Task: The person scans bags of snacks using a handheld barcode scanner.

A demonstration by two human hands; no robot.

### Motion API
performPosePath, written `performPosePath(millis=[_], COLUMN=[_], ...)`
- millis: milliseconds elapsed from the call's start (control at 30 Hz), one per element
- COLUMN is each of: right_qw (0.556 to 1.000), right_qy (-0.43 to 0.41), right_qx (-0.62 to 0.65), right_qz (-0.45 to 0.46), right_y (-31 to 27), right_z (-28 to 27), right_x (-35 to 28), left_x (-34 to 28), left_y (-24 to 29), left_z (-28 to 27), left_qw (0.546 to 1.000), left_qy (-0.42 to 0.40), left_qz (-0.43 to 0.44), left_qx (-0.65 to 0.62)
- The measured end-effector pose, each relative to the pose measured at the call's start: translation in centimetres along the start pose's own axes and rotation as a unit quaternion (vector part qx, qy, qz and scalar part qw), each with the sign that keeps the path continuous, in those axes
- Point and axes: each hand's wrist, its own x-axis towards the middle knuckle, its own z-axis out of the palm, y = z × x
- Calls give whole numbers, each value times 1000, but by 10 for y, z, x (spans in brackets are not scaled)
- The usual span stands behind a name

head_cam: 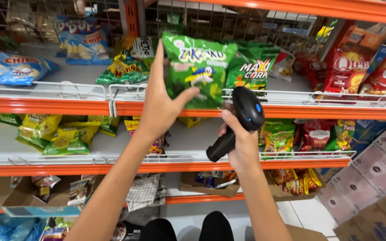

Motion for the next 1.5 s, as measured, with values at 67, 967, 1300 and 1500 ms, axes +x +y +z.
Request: performPosePath(millis=[67,967,1300,1500], right_qw=[999,757,936,859], right_qy=[-3,-89,100,295], right_qx=[-29,-525,-314,-419], right_qz=[-46,-378,-124,16], right_y=[-3,36,55,82], right_z=[6,22,-68,-195], right_x=[7,74,-69,-179], left_x=[22,72,-97,-260], left_y=[-24,-93,-31,-47], left_z=[0,8,71,219], left_qw=[991,936,966,928], left_qy=[45,-110,-73,-218], left_qz=[74,-161,14,-296], left_qx=[100,291,246,-62])
